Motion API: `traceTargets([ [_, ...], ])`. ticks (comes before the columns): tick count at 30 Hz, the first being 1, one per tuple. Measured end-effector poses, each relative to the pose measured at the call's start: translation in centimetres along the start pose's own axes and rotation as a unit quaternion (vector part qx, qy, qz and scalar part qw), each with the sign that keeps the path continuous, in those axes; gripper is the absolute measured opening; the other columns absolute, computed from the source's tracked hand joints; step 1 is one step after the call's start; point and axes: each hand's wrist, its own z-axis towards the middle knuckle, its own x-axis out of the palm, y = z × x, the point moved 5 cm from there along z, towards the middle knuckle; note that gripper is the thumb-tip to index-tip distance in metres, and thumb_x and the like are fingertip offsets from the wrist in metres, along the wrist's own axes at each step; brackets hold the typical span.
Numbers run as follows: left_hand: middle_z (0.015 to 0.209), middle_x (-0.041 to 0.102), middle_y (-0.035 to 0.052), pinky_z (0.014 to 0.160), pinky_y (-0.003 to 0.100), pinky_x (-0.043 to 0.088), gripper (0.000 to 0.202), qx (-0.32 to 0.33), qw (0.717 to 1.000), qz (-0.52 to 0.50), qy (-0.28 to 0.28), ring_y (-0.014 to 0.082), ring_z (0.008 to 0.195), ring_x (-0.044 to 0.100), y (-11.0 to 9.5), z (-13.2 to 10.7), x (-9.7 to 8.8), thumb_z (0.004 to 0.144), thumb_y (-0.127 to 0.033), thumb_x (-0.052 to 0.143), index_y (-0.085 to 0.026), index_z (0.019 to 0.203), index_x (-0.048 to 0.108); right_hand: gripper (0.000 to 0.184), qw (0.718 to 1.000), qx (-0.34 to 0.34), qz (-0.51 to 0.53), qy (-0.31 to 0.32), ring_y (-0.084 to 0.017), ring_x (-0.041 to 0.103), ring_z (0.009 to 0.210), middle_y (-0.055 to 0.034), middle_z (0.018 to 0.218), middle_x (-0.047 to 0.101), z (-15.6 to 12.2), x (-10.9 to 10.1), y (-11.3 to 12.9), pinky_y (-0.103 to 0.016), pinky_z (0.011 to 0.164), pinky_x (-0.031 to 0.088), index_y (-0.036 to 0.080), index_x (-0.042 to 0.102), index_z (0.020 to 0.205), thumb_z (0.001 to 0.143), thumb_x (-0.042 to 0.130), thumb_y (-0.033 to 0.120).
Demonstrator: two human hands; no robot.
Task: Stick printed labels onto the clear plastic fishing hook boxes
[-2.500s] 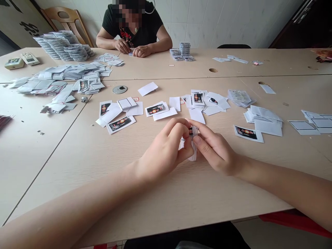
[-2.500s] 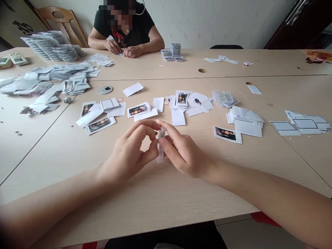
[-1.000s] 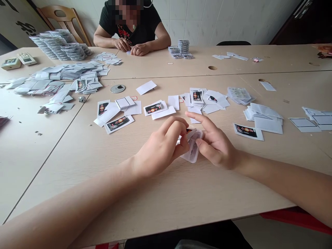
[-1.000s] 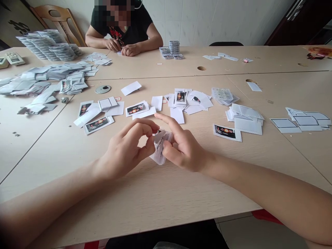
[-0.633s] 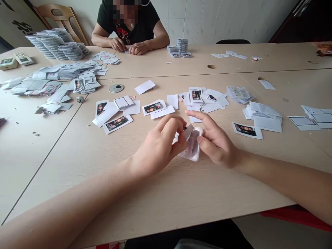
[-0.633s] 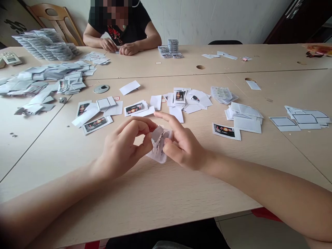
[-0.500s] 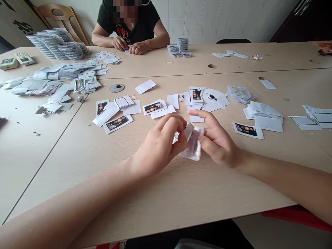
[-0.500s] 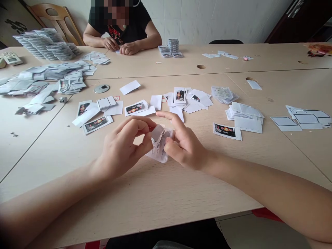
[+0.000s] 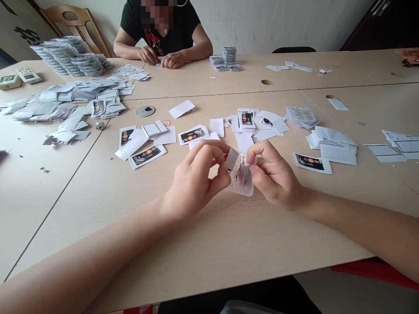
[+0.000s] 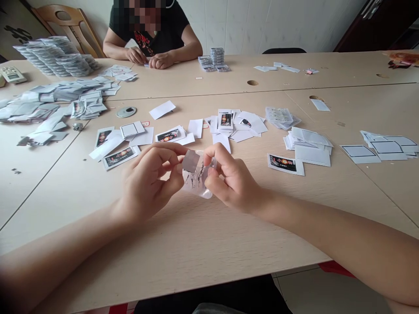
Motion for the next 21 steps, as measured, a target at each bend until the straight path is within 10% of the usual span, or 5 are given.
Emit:
traceTargets([
  [10,0.090,0.061,0.0044,0.065,0.022,0.053,0.013,-0.052,0.998,-0.012,-0.013,0.0115,0.082,0.060,0.9,0.0,0.2,0.081,-0.008,0.049,-0.019,0.079,0.043,0.015,1.000,0.003,-0.006,-0.029,-0.008,0.050,0.053,0.0024,0.068,0.053,0.6,-0.2,0.0,-0.022,0.051,0.042,0.020,0.054,0.089,0.092,0.039,0.020],
  [18,0.118,0.052,0.0145,0.092,0.037,0.050,0.019,0.078,0.983,-0.046,0.158,0.0212,0.115,0.052,-0.1,-0.6,1.2,0.084,-0.004,0.045,-0.018,0.097,0.044,0.023,0.987,0.097,0.128,0.006,-0.013,0.056,0.063,-0.0001,0.073,0.056,0.9,-0.1,-1.7,-0.027,0.063,0.047,0.018,0.055,0.087,0.094,0.034,0.022],
  [21,0.120,0.051,0.0133,0.098,0.043,0.048,0.036,0.087,0.981,-0.115,0.129,0.0228,0.120,0.050,-0.2,-0.8,1.1,0.082,0.001,0.041,-0.019,0.111,0.040,0.027,0.987,0.096,0.129,0.002,-0.013,0.055,0.061,-0.0003,0.070,0.054,0.9,-0.3,-1.7,-0.027,0.060,0.045,0.017,0.055,0.082,0.095,0.037,0.032],
])
